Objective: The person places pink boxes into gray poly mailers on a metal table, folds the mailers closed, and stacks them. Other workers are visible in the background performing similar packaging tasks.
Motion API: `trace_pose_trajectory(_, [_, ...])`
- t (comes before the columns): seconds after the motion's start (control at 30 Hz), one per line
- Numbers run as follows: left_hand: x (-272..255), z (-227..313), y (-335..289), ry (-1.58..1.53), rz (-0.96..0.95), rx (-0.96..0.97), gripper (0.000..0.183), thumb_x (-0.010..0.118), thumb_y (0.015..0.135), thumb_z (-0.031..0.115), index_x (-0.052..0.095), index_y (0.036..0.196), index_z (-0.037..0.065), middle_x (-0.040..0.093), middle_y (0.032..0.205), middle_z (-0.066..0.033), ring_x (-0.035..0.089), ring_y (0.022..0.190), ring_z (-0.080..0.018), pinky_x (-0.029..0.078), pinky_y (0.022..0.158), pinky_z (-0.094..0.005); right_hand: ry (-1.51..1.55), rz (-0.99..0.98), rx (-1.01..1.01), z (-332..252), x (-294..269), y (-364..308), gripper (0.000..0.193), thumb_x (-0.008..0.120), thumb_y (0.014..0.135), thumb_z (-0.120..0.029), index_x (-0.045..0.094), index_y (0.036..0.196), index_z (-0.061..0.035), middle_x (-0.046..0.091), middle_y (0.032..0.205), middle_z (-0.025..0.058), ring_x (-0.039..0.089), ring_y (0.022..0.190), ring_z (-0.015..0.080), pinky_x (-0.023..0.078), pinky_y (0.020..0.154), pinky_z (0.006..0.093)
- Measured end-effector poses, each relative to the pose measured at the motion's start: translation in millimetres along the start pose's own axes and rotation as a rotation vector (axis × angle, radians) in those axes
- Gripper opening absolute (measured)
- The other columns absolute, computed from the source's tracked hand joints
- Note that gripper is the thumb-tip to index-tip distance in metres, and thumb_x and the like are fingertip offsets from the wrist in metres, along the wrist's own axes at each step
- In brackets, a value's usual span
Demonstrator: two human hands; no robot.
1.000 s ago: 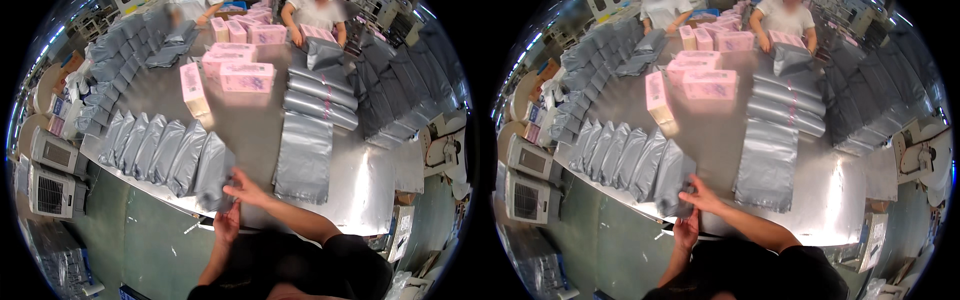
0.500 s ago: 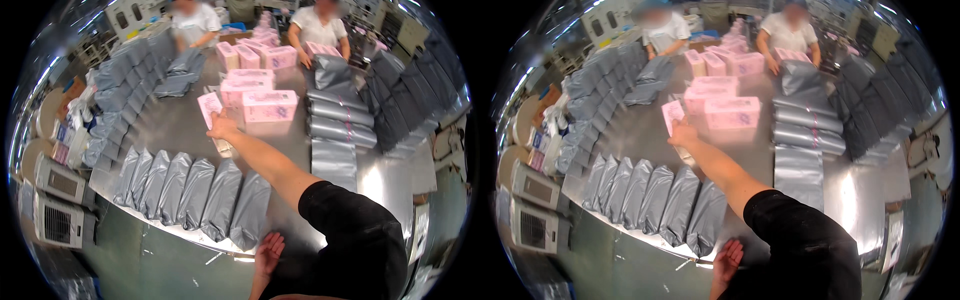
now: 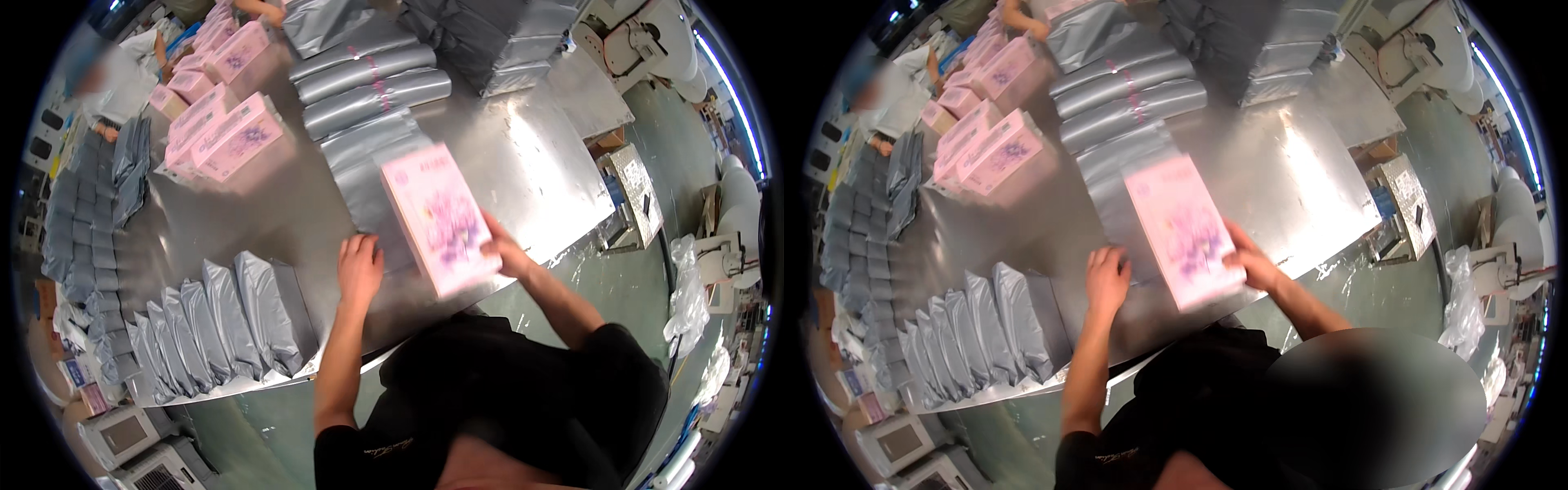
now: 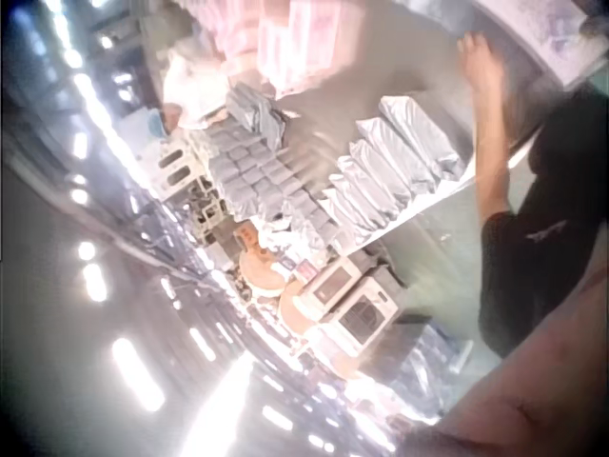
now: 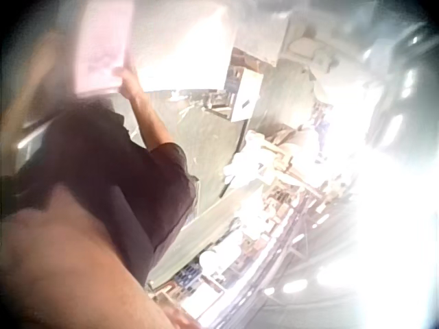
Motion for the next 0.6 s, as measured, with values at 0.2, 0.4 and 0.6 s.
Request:
trace_pose_trajectory(0.2, [48.8, -26.5, 23.1, 0.291, -0.333, 0.157, 0.024, 0.073, 0.081, 0.010, 0.071, 0.104, 0.007, 0.068, 0.103, -0.0106, 0.063, 0.100, -0.0333, 0.051, 0.087, -0.0428, -0.138, 0.031, 0.109, 83.9, -27.0, -76.4, 0.097, 0.068, 0.076, 0.001, 0.021, 0.161, -0.0099, 0.037, 0.157, 0.0124, 0.035, 0.146, 0.0260, 0.032, 0.118, 0.0417])
trace_pose_trajectory(0.4, [65.8, -52.4, 21.1, -0.249, -0.141, -0.385, 0.015, 0.072, 0.084, 0.011, 0.073, 0.093, 0.000, 0.069, 0.087, -0.0141, 0.069, 0.079, -0.0290, 0.054, 0.075, -0.0386, -0.850, -0.063, 0.103, 42.7, -26.4, -78.5, 0.077, 0.074, 0.085, -0.026, 0.039, 0.152, -0.0108, 0.044, 0.151, 0.0201, 0.044, 0.140, 0.0351, 0.039, 0.113, 0.0415])
trace_pose_trajectory(0.6, [51.6, -16.2, 13.2, -0.206, -0.016, -0.404, 0.015, 0.074, 0.085, 0.012, 0.074, 0.096, 0.001, 0.068, 0.085, -0.0137, 0.069, 0.078, -0.0259, 0.054, 0.073, -0.0366, -1.345, 0.144, -0.277, -7.7, -31.7, 8.0, 0.038, 0.072, 0.084, -0.033, 0.070, 0.114, -0.0105, 0.062, 0.123, 0.0133, 0.059, 0.117, 0.0334, 0.049, 0.096, 0.0469])
Point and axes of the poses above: each hand's wrist, its own y-axis towards the middle knuckle, its own x-axis out of the palm, z = x × y, the point moved 1 cm from there along y, towards the middle knuckle
